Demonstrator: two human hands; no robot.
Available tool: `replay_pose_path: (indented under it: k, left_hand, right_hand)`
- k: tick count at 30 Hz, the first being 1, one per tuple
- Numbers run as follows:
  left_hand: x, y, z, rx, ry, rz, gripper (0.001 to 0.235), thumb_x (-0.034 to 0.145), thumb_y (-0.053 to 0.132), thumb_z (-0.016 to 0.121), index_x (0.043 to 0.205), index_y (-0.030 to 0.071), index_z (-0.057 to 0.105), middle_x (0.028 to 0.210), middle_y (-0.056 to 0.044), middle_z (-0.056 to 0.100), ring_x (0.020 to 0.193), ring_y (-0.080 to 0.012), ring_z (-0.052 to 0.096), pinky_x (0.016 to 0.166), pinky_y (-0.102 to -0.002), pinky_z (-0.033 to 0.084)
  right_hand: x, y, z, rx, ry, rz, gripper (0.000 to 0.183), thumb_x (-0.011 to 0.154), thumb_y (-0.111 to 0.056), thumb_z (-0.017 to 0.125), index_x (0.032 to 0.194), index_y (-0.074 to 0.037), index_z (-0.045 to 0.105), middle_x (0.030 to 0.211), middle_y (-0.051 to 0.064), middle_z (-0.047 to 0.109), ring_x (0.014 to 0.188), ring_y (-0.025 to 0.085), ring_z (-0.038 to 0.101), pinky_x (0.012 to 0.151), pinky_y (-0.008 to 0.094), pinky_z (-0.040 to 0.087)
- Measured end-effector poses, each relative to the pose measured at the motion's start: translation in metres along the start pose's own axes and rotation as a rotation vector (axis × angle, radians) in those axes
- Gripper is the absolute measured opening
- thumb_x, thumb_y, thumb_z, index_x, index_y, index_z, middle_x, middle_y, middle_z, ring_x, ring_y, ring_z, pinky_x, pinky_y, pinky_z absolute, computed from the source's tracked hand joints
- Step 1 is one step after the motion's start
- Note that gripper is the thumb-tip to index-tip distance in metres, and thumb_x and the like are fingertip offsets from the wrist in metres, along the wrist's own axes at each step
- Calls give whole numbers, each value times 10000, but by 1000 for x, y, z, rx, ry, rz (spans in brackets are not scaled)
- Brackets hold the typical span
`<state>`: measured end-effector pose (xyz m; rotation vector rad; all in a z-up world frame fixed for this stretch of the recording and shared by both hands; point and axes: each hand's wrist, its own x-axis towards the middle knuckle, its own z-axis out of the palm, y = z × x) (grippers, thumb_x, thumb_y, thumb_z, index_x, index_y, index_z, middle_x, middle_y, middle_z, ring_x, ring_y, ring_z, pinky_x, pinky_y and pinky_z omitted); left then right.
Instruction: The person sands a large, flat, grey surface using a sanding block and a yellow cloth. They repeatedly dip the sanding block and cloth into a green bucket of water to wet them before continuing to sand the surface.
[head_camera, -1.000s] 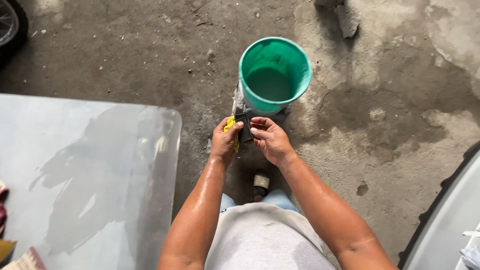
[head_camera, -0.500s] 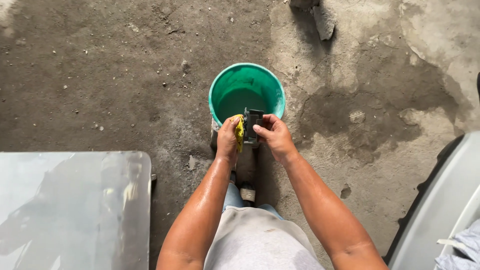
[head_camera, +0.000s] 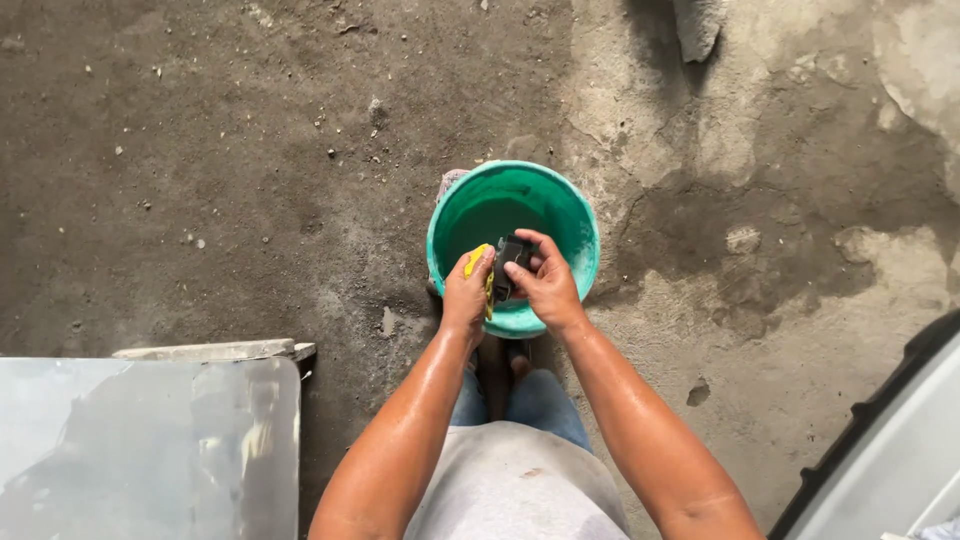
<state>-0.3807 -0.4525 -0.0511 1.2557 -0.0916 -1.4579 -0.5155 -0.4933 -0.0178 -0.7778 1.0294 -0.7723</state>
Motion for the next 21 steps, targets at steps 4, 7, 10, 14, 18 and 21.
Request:
replay_pose_path:
  k: [4,7,10,14,18,21]
  left_hand:
    - [37,-35,0,95,113,36,320,1026,304,665,1135,5,698,938,-60,682,785,-106,597,683,-285,500]
    - [69,-55,-3,355,256,29,316,942,230,707,1169,17,658,997,-82,712,860,-142,655,761,-307,535]
    - [125,-95,-24,676,421,2,442,851,241,747,1196,-11,631,1092,-175,726,963,-261,723,844,-367,558]
    - [194,-304,-87,1486,179,84,480,951,352,665,1321,47,679,1300,-252,690,1130,-378,692,994,-458,541]
    - [233,-155,-47,1562,424,-265,486,979,463,554,1348,155,632,1373,-183,610,1238,-363,597,1018,-526,488]
    - [234,-139,-32,1437,433,-264,489,972,443,561,1356,145,620,1380,-180,603,1242,-357,590,1018,-514,483]
  right_hand:
    - [29,23,-21,-38,14,90,509,946,-52,680,1408,-152,492,1064,58,734,873,114,689,640,263,571]
    - [68,60,-57,-60,23,141,492,956,-25,679,1403,-138,507,1050,55,725,880,112,689,639,262,567]
    - [118,111,-90,-333,114,147,584,934,-34,670,1478,-147,489,1029,129,710,850,194,669,665,339,561]
    - [133,261,-210,-945,203,144,611,857,-116,704,1435,-90,508,1235,204,673,1152,335,644,974,409,504]
    - [221,305,-164,-857,206,211,590,855,-110,617,1435,-72,513,1339,212,624,1256,341,586,1049,409,463]
    - [228,308,-165,-721,224,296,568,865,-122,611,1423,-70,524,1314,203,634,1222,336,598,1018,416,475]
